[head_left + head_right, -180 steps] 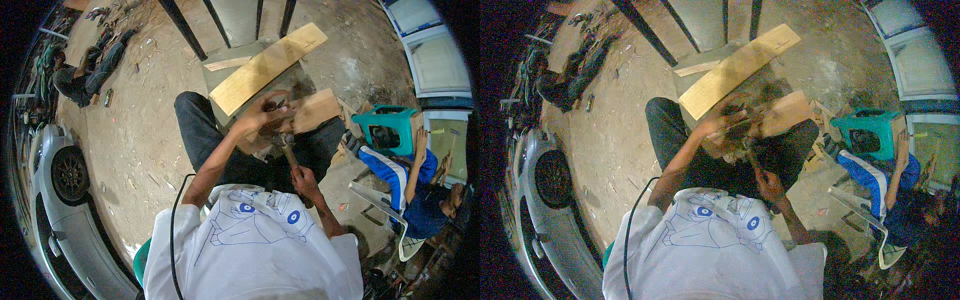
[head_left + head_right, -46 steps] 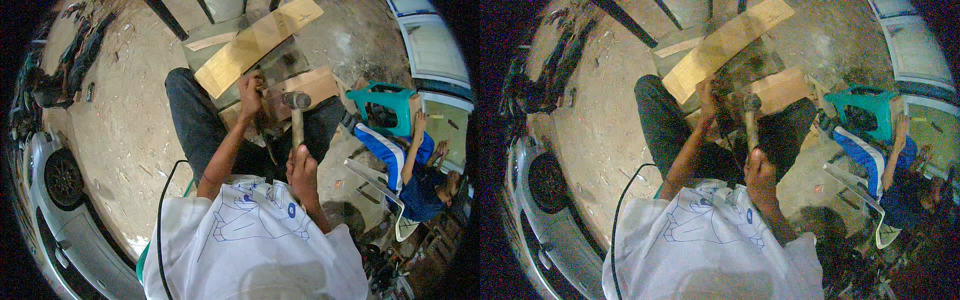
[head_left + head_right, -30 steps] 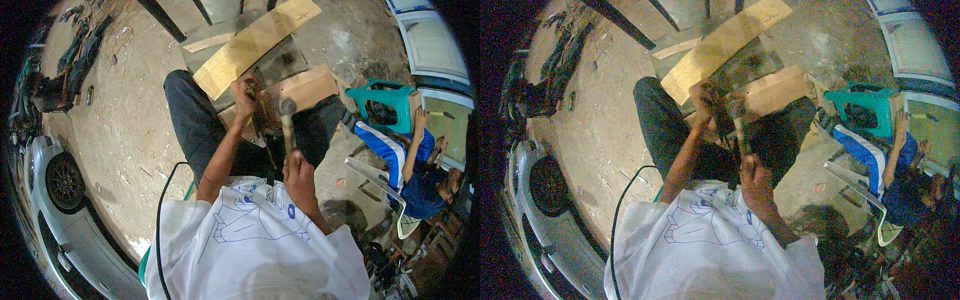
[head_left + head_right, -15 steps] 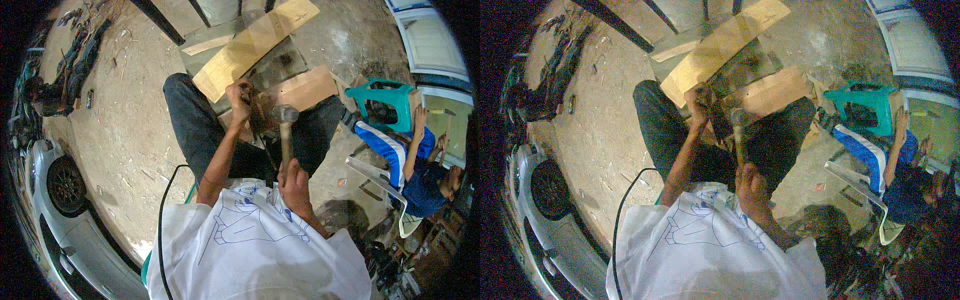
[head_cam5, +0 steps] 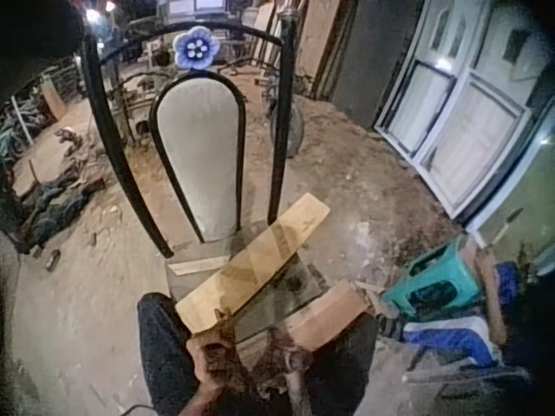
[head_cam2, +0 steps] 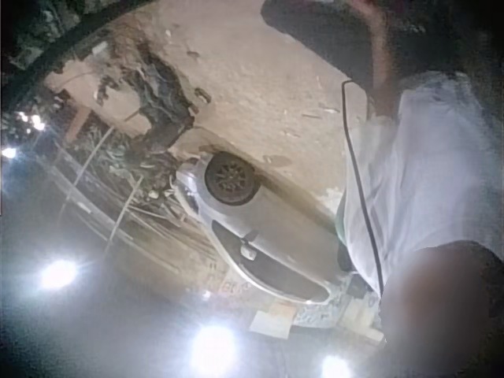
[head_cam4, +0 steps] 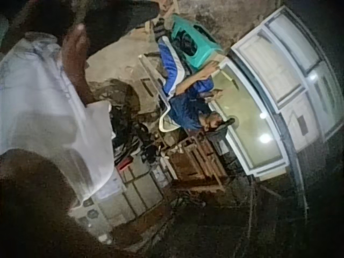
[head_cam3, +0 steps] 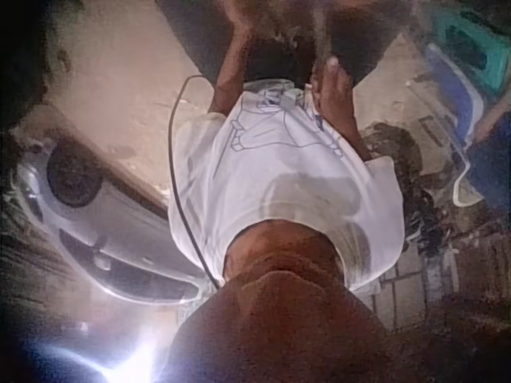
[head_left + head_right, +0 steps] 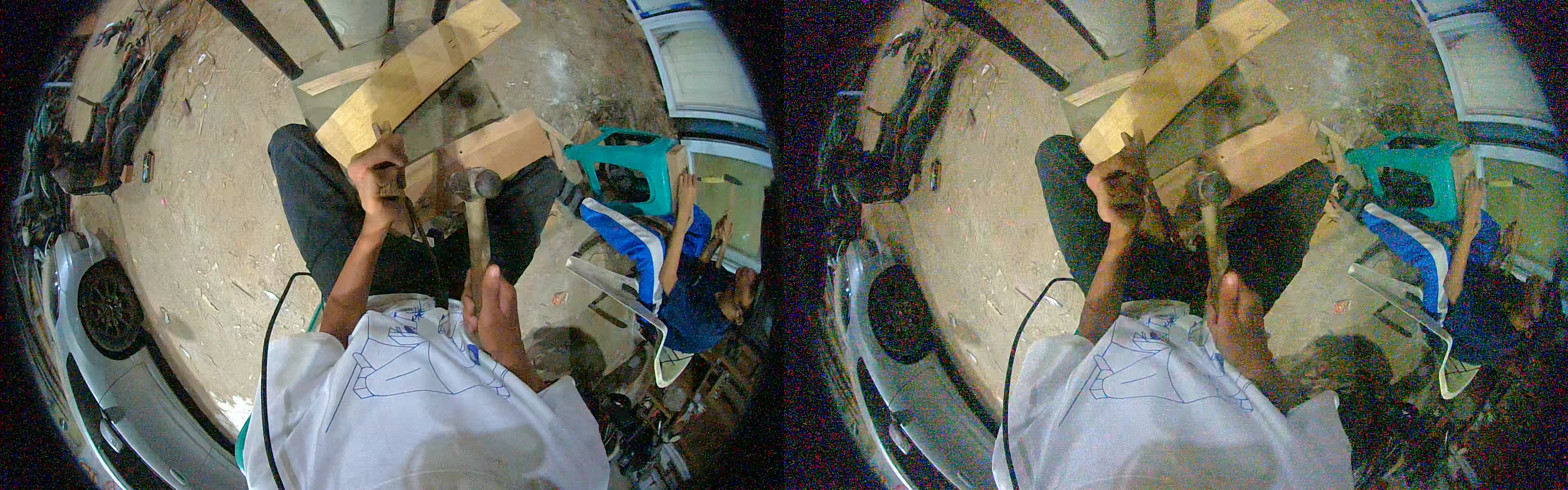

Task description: The person sits on the floor and assembles small wooden frames by hammering nails into pre-drilled holes. They repeatedly position the frame pieces, align them, and drive nails with a hammer to join the components together.

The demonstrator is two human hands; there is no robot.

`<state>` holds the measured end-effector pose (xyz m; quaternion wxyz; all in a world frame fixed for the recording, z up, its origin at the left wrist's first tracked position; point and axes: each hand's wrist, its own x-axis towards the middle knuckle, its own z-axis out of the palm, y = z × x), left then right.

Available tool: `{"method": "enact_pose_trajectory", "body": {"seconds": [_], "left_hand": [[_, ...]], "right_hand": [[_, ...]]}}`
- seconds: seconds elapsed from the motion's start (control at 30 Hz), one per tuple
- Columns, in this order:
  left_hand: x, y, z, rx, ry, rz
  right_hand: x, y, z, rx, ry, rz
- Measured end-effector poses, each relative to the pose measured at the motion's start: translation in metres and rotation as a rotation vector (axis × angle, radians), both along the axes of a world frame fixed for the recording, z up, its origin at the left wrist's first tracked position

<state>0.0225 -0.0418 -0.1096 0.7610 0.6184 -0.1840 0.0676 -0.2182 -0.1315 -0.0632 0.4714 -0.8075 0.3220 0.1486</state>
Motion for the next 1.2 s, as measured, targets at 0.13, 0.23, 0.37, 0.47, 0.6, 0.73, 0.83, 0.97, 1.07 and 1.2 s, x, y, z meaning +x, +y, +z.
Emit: {"method": "enact_pose_trajectory", "body": {"seconds": [0.13,0.23,0.37,0.47,0.6,0.73,0.83,0.97,1.07,1.2], "left_hand": [[-0.006,0.006,0.023,0.122,-0.075,0.072],[0.001,0.005,0.038,-0.003,-0.18,0.021],[0.004,0.012,0.036,-0.059,-0.183,-0.011],[0.001,0.015,0.039,0.01,-0.194,0.08],[0.003,0.004,0.031,0.02,-0.361,0.242],[0.006,0.01,0.051,0.036,-0.471,0.216],[0.015,0.008,0.056,-0.068,-0.591,0.219],[0.02,0.02,0.032,-0.019,-0.394,0.212],[0.021,0.015,0.034,-0.059,-0.485,0.237],[0.013,0.014,0.05,-0.057,-0.452,0.26]], "right_hand": [[0.016,0.006,0.028,0.198,0.03,-0.132],[0.022,0.011,0.016,0.342,0.085,-0.114],[0.021,0.011,0.02,0.097,-0.085,-0.095],[0.042,0.005,0.072,0.369,-0.082,-0.316],[0.021,0.006,0.044,-0.08,-0.302,-0.017],[0.02,0.01,0.005,-0.441,-0.451,0.338],[0.022,0.005,-0.005,-0.152,-0.253,0.117],[0.038,-0.009,0.061,0.34,-0.072,-0.216],[0.034,0.01,0.065,0.387,-0.272,-0.418],[0.026,0.013,0.007,0.022,-0.398,0.016]]}}
